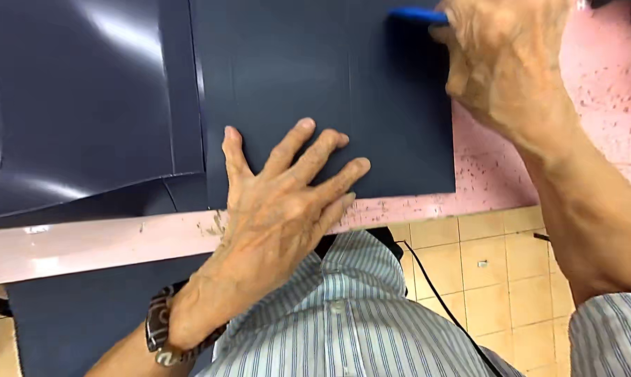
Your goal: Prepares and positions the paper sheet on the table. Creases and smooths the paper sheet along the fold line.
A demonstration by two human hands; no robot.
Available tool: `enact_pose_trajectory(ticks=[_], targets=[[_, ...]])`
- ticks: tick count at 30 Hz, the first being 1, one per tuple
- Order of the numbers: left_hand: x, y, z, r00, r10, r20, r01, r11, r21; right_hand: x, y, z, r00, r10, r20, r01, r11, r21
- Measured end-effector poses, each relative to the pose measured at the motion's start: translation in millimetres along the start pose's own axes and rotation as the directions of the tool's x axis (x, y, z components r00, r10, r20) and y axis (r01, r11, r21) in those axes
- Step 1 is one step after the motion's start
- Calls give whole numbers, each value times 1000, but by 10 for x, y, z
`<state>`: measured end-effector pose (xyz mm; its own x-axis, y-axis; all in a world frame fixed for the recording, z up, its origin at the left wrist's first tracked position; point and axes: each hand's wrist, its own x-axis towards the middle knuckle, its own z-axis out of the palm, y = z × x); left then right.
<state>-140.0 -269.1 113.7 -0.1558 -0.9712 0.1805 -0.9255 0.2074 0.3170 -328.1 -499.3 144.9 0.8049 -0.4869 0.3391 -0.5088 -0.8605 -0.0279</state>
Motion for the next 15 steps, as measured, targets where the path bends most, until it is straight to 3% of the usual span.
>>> enact_pose_trajectory(ticks=[8,15], targets=[[-4,8,-25,1000,-5,6,5,1000,10,-1148,-869,-477,1000,-8,27,8,1000,19],[22,16,-18,1000,7,19,-6,999,-46,-1402,-702,-897,992,-106,73,88,973,214]])
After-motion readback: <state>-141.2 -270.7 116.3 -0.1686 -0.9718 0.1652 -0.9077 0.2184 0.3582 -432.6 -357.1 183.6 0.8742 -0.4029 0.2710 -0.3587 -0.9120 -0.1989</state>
